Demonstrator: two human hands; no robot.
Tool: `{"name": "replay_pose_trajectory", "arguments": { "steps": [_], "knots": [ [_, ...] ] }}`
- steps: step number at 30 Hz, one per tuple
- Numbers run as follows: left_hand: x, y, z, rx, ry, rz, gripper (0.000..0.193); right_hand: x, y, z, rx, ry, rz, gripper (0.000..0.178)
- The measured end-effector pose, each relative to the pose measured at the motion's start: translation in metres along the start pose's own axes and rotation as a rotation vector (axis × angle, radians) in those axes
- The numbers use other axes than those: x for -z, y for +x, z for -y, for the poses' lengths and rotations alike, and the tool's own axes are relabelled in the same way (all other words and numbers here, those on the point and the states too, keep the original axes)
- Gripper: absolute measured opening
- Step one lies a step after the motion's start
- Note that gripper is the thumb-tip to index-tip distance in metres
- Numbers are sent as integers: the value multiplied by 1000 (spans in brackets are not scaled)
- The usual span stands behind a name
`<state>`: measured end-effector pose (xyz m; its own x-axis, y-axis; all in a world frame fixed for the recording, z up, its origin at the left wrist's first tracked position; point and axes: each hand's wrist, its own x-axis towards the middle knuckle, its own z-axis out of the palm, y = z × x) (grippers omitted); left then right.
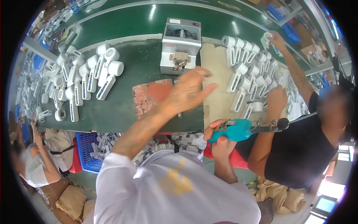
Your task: Assembling small hand-held fans on an electronics production floor.
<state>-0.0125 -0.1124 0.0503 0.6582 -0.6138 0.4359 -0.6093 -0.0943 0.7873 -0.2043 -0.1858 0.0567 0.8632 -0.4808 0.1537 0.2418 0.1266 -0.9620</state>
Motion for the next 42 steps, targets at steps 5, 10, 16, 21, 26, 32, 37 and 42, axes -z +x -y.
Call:
{"name": "replay_pose_trajectory", "arguments": {
  "steps": [5, 10, 16, 21, 26, 32, 37, 42],
  "knots": [
    [-142, 65, 49, 15, 87, 140, 53, 18, -10, 2, 5, 76, -34, 72],
    [-169, 74, 56, 80, 263, 216, 55, 28, -16, 5, 48, 33, -69, 73],
    [-140, 57, 56, 60, 260, 23, 38, 30, -5, 1, 16, -56, -66, 79],
    [-54, 20, 18, 6, 201, 54, 28, 30, 9, -9, 48, -82, -63, 76],
    [34, -40, 9, 40, 183, 92, 23, 9, 32, -4, 54, -127, -81, 73],
    [89, -72, 37, 152, 357, 228, 28, -31, 108, -21, 169, 159, 95, 78],
    [85, -86, 52, -80, 401, 60, 39, -99, 182, -18, 397, 84, 61, 59],
    [88, -87, 54, -61, 404, 26, 41, -120, 205, -40, 435, -87, 93, 43]
  ]
}}
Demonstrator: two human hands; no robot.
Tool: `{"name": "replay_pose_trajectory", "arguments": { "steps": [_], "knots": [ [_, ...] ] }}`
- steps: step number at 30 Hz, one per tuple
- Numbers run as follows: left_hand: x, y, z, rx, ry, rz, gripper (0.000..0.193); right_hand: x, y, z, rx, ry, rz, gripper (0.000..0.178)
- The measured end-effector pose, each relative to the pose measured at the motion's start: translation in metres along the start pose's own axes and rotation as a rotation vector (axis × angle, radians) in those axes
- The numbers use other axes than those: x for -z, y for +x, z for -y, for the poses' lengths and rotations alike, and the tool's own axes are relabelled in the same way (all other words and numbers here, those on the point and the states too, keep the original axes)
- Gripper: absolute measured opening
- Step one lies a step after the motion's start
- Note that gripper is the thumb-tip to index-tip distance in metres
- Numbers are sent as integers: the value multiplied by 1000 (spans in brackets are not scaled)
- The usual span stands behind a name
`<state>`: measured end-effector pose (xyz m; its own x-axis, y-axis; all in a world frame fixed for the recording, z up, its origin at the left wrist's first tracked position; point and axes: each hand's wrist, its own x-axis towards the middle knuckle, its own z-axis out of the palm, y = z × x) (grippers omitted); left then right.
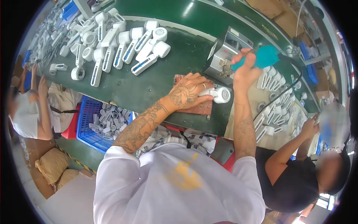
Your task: Assembling small hand-held fans on an electronics production floor.
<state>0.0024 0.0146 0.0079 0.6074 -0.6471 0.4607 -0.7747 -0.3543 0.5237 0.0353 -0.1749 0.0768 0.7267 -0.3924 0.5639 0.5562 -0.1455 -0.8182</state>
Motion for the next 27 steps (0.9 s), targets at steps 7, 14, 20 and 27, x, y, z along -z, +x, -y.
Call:
{"name": "replay_pose_trajectory", "arguments": {
  "steps": [7, 14, 20, 27],
  "knots": [
    [-1, 1, 2, 19, 10, -13, 42, 1, -6, -8, -67, -18, 24, 39],
    [-7, -2, 5, 29, -1, -39, 43, 3, -36, 17, -184, 188, 33, 48],
    [-6, 1, 5, 46, 23, 3, 44, 1, -44, 18, -197, 152, 98, 50],
    [3, 5, -1, 36, 6, 49, 45, 2, -54, 6, -204, 38, 83, 51]
  ]
}}
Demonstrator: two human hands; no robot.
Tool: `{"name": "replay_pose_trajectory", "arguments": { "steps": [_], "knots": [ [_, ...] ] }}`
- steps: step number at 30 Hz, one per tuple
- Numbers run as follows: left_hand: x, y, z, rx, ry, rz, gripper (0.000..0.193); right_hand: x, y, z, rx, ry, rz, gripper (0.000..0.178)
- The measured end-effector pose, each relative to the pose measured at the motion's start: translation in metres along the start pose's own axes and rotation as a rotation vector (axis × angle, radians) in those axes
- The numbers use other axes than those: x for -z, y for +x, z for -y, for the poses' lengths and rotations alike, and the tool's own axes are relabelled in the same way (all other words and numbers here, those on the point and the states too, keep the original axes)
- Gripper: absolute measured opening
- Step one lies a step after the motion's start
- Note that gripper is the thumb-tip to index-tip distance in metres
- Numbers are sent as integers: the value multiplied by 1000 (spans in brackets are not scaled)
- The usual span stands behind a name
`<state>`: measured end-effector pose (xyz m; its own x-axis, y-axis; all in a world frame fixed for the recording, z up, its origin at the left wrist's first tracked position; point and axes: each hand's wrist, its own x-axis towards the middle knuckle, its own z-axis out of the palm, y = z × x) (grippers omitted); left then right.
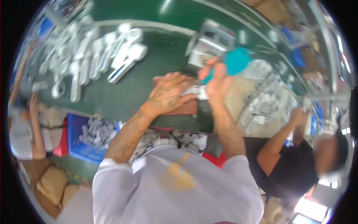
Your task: Assembling small hand-held fans on an electronics production floor.
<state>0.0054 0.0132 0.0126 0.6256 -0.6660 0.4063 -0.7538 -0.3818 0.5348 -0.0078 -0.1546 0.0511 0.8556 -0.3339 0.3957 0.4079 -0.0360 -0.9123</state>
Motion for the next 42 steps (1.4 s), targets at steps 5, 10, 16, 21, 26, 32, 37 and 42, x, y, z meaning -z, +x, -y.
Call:
{"name": "replay_pose_trajectory", "arguments": {
  "steps": [5, 10, 16, 21, 26, 32, 37, 42],
  "knots": [
    [4, -4, -7, 48, 91, 8, 43, 3, -6, -16, 2, 34, 103, 45],
    [4, 7, -14, 46, 54, 34, 42, 11, -5, -14, 19, 5, 80, 44],
    [2, 5, -13, 47, 66, 30, 42, 9, 2, -7, -25, -12, 80, 46],
    [4, 4, -11, 74, 50, 49, 39, 8, 12, 13, 112, -12, 28, 53],
    [6, 1, -9, 94, -38, 60, 36, 8, 41, 30, 141, -72, -32, 53],
    [3, -1, -6, 53, -27, -8, 35, 10, 57, 19, 182, -66, -98, 41],
    [0, -1, 0, 17, -55, -21, 30, 17, 62, 14, 123, -83, -102, 47],
    [2, -2, -2, 15, -1, -18, 30, 9, 59, -1, 176, -70, -89, 40]
  ]
}}
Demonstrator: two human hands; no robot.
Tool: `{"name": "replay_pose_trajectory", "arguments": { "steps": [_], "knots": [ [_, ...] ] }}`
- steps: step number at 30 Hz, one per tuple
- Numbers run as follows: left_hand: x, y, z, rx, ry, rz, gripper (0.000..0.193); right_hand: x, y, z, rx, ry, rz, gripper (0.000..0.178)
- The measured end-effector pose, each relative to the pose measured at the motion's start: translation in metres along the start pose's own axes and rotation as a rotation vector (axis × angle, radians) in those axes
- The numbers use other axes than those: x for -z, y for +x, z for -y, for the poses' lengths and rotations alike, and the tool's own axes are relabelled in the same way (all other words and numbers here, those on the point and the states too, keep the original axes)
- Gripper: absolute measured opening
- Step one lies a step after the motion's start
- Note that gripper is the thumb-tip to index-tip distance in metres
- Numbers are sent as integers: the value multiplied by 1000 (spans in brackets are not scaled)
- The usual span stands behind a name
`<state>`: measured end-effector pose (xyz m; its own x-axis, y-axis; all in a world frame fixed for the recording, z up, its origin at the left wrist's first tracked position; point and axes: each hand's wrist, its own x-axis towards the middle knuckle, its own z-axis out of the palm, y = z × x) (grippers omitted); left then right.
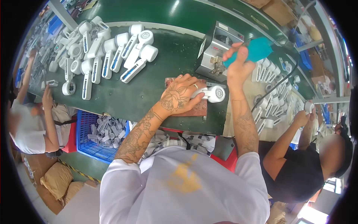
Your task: Assembling small hand-held fans on an electronics production floor.
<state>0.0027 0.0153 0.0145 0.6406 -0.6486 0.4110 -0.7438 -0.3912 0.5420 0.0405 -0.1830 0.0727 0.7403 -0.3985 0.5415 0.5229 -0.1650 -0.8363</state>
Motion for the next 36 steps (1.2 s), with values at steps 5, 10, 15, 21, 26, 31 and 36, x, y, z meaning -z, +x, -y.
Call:
{"name": "replay_pose_trajectory", "arguments": {
  "steps": [5, 10, 15, 21, 26, 31, 36],
  "knots": [
    [-1, -1, 1, -10, -29, -12, 30, -3, -10, -5, 32, 3, 26, 39],
    [-4, -3, 6, -23, -39, -29, 30, -3, -19, 14, -140, -44, 40, 41],
    [-7, -4, 5, 12, -38, -6, 32, 13, -58, 31, -197, 195, 47, 50],
    [-1, -2, 2, 66, -33, 98, 34, 11, -74, 36, -181, 202, 118, 56],
    [-2, -2, 1, 80, -57, 119, 34, 10, -81, 27, -201, 231, 121, 51],
    [-4, -2, 2, 59, -28, 102, 34, 9, -87, 22, -235, 165, 95, 57],
    [-12, -7, 4, 57, -9, 6, 33, 6, -87, 25, -211, 193, 83, 55]
  ]
}}
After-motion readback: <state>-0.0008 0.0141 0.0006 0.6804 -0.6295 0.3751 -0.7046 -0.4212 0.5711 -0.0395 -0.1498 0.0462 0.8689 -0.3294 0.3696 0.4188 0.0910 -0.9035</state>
